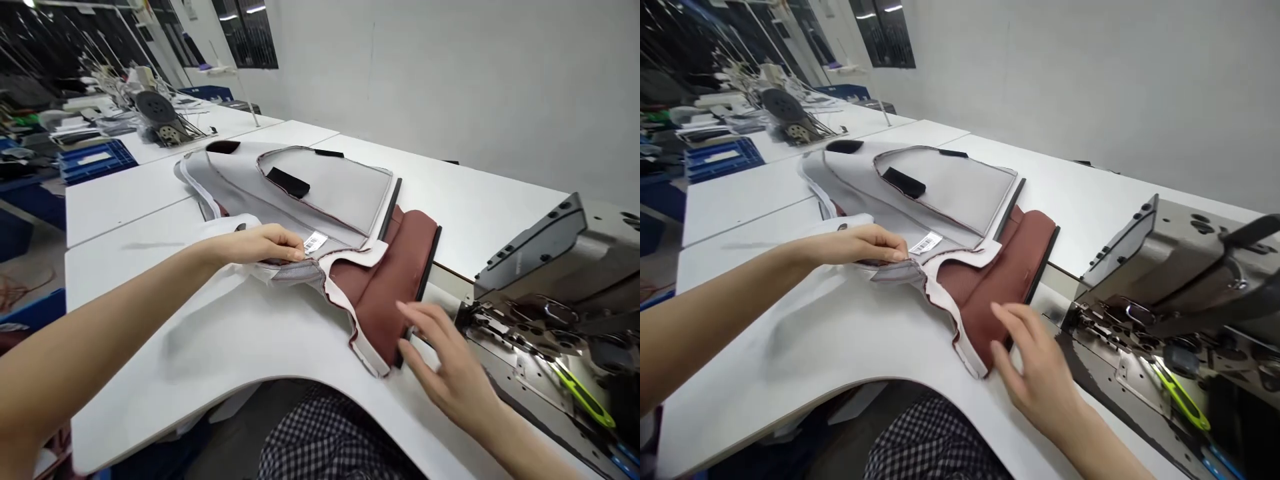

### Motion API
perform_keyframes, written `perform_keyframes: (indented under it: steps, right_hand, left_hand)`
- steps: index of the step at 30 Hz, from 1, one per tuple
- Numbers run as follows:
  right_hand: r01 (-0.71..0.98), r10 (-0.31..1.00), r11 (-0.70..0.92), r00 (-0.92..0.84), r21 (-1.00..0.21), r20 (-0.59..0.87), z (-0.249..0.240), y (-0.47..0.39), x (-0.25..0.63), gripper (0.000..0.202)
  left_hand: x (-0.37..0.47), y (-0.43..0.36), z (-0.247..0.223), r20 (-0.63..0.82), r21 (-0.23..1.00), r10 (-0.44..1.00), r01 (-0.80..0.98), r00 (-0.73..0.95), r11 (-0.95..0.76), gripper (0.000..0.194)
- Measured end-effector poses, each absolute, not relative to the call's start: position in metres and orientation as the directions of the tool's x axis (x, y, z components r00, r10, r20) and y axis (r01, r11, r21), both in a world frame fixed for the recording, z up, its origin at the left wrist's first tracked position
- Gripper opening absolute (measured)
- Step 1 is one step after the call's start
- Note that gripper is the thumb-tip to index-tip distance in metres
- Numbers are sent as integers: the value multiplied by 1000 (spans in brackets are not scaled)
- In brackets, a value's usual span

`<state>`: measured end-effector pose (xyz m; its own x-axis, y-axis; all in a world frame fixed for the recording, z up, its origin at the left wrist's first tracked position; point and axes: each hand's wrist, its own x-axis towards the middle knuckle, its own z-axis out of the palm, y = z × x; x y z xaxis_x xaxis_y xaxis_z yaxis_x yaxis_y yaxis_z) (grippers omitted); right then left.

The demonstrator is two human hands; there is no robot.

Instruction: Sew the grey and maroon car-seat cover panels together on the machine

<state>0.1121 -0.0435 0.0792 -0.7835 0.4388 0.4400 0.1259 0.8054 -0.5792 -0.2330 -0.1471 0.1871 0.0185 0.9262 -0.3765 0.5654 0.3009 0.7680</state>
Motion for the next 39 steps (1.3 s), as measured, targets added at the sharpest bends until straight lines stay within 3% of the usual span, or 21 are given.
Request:
perform_keyframes:
  steps: [3, 5, 8, 10, 12, 16, 18, 20, 24, 26, 30, 32, 34, 36, 39]
  right_hand:
    - [75, 342, 699, -909, -711, 240, 103, -47, 47, 36]
    - [43, 174, 566, -982, -823, 69, 106, -47, 11, 29]
    - [94, 17, 144, -996, -985, -93, 95, -54, -20, 30]
    - [169, 62, -210, -981, -963, -186, 83, -63, -27, 33]
    - [171, 103, -422, -967, -891, -234, 73, -73, -26, 33]
    - [111, 123, -545, -970, -831, -210, 67, -84, -17, 31]
    - [147, 97, -626, -960, -766, -263, 67, -87, -11, 35]
    - [194, 32, -673, -956, -714, -290, 68, -89, -7, 46]
    - [247, -103, -639, -966, -729, -236, 66, -91, -5, 53]
    - [259, -118, -641, -964, -723, -240, 63, -92, -4, 50]
    - [279, -112, -602, -957, -749, -266, 62, -99, -1, 60]
    - [286, -125, -424, -958, -859, -257, 65, -106, -2, 66]
    - [250, -131, -173, -964, -953, -229, 69, -115, -6, 56]
    - [194, -105, 37, -975, -980, -197, 71, -127, -13, 33]
    - [78, 60, 366, -996, -927, -60, 69, -142, -22, 9]
  left_hand:
    - [-226, -154, 198, -423, 774, 896, 567, 135, 280, 41]
    - [-222, -157, 202, -447, 760, 870, 602, 209, 245, 38]
    - [-222, -161, 202, -482, 742, 829, 637, 285, 212, 35]
    - [-223, -164, 199, -451, 754, 849, 626, 275, 198, 33]
    - [-219, -167, 193, -404, 744, 881, 648, 245, 161, 34]
    - [-196, -174, 172, -460, 592, 833, 805, 308, 29, 105]
    - [-183, -177, 160, -472, 458, 825, 886, 310, -71, 117]
    - [-173, -178, 151, -431, 305, 846, 933, 313, -191, 109]
    - [-163, -176, 150, -345, 150, 852, 919, 394, -364, 66]
    - [-164, -174, 157, -383, 137, 842, 925, 380, -355, 58]
    - [-173, -174, 179, -485, 330, 800, 921, 354, -207, 46]
    - [-177, -174, 191, -482, 446, 784, 880, 391, -165, 44]
    - [-180, -174, 201, -477, 495, 781, 857, 404, -141, 38]
    - [-179, -175, 208, -499, 490, 785, 866, 367, -93, 35]
    - [-173, -183, 212, -555, 401, 788, 916, 268, -29, 20]
